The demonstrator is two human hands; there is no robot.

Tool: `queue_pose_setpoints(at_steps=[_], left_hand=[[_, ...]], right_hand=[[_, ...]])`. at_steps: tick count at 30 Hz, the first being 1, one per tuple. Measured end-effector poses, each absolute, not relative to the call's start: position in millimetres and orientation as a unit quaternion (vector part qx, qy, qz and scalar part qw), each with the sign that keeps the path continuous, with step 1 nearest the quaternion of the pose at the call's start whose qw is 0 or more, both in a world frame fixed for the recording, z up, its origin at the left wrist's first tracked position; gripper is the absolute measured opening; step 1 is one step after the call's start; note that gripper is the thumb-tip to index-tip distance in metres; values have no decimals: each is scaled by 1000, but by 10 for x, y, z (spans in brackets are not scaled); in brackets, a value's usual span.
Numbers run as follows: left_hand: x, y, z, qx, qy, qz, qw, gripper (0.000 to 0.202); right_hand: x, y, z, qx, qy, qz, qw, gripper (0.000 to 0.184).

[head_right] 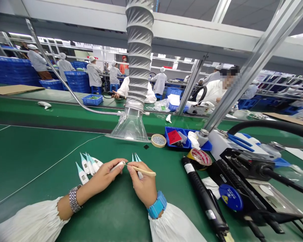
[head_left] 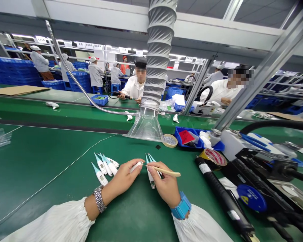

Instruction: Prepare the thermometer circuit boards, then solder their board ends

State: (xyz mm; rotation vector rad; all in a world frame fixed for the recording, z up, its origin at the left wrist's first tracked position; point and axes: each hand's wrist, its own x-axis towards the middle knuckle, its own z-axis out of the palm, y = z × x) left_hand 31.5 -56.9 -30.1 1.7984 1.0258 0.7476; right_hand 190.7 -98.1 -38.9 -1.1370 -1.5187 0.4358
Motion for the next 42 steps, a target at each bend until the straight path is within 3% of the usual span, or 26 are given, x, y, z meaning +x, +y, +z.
queue_pose_setpoints(at_steps=[8, 13, 19, 23, 29, 33, 36, 42], left_hand=[[290, -577, -296, 755, 376, 312, 437, 33], [283, -572, -306, 769, 361, 313, 425, 30], [288, -570, -318, 767, 362, 324, 420, 30], [306, -553, -364, 759, 361, 340, 422, 30], [336, -566, -414, 735, 382, 370, 422, 34], [331, -574, -359, 728, 401, 355, 429, 36], [319, -568, -316, 730, 405, 327, 443, 35], [325, -607, -286, 740, 368, 293, 481, 27]], right_hand=[[1908, -944, -356, -510, -517, 385, 569, 29], [1915, -939, -316, -500, -490, 437, 565, 31], [1903, -956, -374, -503, -559, 329, 571, 22], [1873, -979, -385, -463, -661, 166, 566, 10], [1822, -1034, -353, -403, -758, 3, 513, 23], [1856, -1031, -338, -454, -695, 76, 552, 16], [1890, -1011, -343, -503, -606, 147, 599, 28], [1874, -972, -377, -553, -585, 295, 514, 30]])
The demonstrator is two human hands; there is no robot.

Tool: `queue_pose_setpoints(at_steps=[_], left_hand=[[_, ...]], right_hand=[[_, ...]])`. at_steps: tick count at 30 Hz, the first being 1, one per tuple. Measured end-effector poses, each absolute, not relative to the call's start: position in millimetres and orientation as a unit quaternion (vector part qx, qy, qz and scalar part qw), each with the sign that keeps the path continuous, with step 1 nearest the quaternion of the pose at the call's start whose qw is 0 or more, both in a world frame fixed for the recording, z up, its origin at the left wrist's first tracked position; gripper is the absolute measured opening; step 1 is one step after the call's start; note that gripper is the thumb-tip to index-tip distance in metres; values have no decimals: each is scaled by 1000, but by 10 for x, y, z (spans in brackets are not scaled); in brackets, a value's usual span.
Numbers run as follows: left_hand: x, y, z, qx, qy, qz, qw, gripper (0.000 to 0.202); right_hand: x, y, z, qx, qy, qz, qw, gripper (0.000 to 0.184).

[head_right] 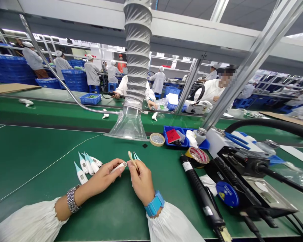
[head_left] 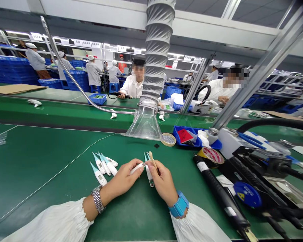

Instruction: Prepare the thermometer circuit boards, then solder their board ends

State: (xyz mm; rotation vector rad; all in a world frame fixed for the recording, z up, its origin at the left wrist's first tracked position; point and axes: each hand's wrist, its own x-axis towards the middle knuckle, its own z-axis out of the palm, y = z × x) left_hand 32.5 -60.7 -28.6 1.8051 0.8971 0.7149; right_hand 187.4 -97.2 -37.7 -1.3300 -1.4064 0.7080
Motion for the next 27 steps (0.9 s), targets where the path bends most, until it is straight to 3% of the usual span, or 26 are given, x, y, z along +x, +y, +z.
queue_pose_setpoints(at_steps=[9, 16, 27], left_hand=[[337, -631, -332, 730, 336, 253, 538, 37], [378, -667, -300, 728, 283, 295, 550, 39], [359, -644, -303, 725, 304, 254, 564, 41]], right_hand=[[1891, -950, -337, -519, -523, 431, 522, 24], [1831, -966, -383, -518, -507, 404, 558, 28], [1816, -969, -434, -552, -466, 432, 540, 40]])
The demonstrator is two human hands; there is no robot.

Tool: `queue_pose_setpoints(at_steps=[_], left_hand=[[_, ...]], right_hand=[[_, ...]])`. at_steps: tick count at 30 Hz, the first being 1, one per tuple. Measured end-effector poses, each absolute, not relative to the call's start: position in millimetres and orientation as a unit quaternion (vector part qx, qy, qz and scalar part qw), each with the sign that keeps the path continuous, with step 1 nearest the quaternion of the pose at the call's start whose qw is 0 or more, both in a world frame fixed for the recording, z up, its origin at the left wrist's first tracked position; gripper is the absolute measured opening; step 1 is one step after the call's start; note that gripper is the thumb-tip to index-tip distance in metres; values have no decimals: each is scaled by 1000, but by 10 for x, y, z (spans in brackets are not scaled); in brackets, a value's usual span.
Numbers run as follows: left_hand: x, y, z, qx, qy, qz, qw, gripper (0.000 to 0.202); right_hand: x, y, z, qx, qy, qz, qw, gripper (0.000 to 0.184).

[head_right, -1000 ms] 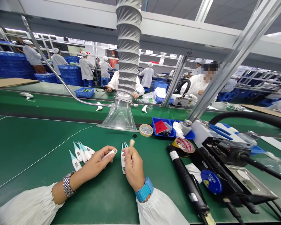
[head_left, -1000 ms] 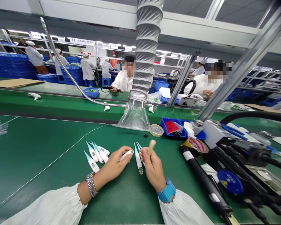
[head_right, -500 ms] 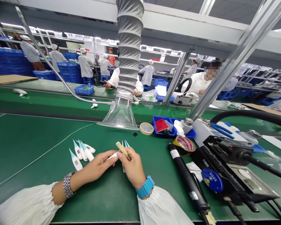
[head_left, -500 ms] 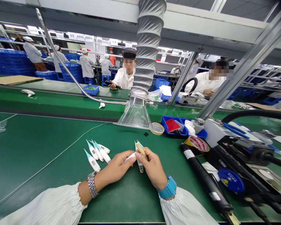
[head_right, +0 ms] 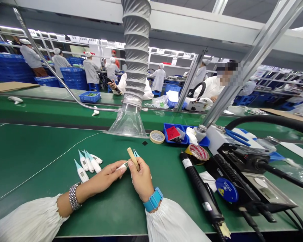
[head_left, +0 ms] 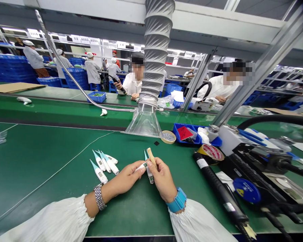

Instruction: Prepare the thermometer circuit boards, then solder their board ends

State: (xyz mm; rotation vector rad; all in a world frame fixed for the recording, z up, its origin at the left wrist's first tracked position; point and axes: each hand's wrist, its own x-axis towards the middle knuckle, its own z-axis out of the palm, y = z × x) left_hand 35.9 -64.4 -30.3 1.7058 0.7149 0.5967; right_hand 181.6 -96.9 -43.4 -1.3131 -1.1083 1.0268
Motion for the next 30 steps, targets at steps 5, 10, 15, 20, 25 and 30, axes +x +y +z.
queue_pose_setpoints(at_steps=[5, 10, 15, 20, 25, 30], left_hand=[[342, -624, -341, 696, 313, 225, 606, 42], [341, -594, -332, 622, 340, 219, 670, 48], [334, -564, -255, 543, 379, 246, 708, 53], [326, -556, -248, 519, 374, 260, 724, 48], [322, -561, -268, 512, 353, 266, 736, 48], [319, -565, -262, 502, 349, 272, 743, 47]], right_hand=[[1809, -966, -421, -550, -458, 451, 534, 40], [1841, -965, -356, -544, -440, 426, 573, 36], [1927, -988, -346, -514, -433, 333, 661, 39], [1918, -1006, -355, -504, -444, 364, 645, 40], [1893, -963, -376, -476, -434, 401, 652, 30], [1894, -934, -402, -466, -408, 425, 660, 28]])
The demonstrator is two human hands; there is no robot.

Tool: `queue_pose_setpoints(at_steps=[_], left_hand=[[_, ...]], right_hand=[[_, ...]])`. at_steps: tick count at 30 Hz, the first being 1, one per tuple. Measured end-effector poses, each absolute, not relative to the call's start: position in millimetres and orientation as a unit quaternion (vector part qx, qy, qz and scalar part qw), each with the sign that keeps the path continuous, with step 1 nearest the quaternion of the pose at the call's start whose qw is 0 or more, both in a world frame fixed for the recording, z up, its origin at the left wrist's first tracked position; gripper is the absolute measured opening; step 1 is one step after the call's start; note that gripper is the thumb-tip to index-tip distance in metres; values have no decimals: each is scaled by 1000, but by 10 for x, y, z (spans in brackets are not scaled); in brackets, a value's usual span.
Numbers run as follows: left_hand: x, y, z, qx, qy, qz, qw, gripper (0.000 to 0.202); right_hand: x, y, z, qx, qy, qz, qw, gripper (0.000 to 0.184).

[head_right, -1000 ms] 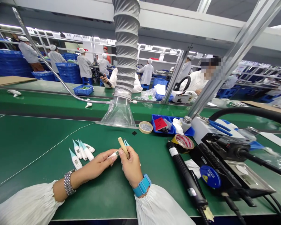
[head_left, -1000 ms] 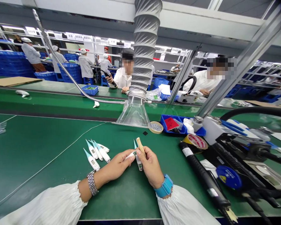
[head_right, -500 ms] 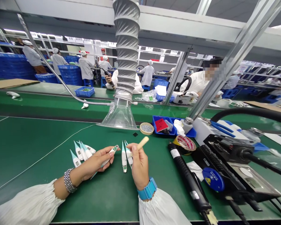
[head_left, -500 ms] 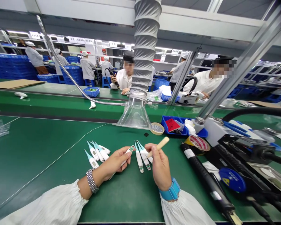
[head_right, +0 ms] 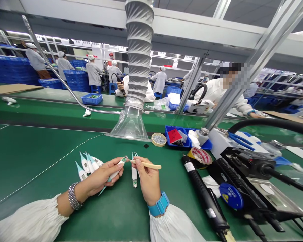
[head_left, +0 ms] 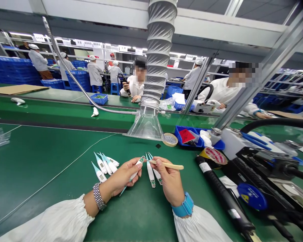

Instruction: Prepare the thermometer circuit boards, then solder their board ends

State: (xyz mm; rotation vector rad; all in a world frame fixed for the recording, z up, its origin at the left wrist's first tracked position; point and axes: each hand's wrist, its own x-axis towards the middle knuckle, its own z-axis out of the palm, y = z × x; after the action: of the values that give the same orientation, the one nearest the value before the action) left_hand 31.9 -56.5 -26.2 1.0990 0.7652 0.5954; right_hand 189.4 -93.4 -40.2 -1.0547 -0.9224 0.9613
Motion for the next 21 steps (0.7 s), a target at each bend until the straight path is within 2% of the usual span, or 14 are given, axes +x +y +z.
queue_pose_setpoints(at_steps=[4, 7, 11, 15, 18, 21], left_hand=[[315, -553, -278, 496, 339, 279, 749, 44], [313, -543, -294, 492, 329, 282, 755, 42], [309, -533, -308, 487, 321, 288, 760, 43], [301, -525, -313, 474, 324, 289, 766, 49], [304, -523, -302, 481, 338, 287, 756, 54], [310, -509, -287, 531, 358, 291, 711, 57]], right_hand=[[1867, -946, -382, -466, -395, 451, 650, 32], [1854, -963, -362, -465, -423, 446, 637, 28], [1859, -998, -348, -455, -580, 296, 608, 13], [1849, -1043, -338, -382, -723, 128, 561, 24], [1847, -1064, -323, -363, -747, 100, 548, 27], [1881, -1051, -309, -407, -680, 128, 596, 19]])
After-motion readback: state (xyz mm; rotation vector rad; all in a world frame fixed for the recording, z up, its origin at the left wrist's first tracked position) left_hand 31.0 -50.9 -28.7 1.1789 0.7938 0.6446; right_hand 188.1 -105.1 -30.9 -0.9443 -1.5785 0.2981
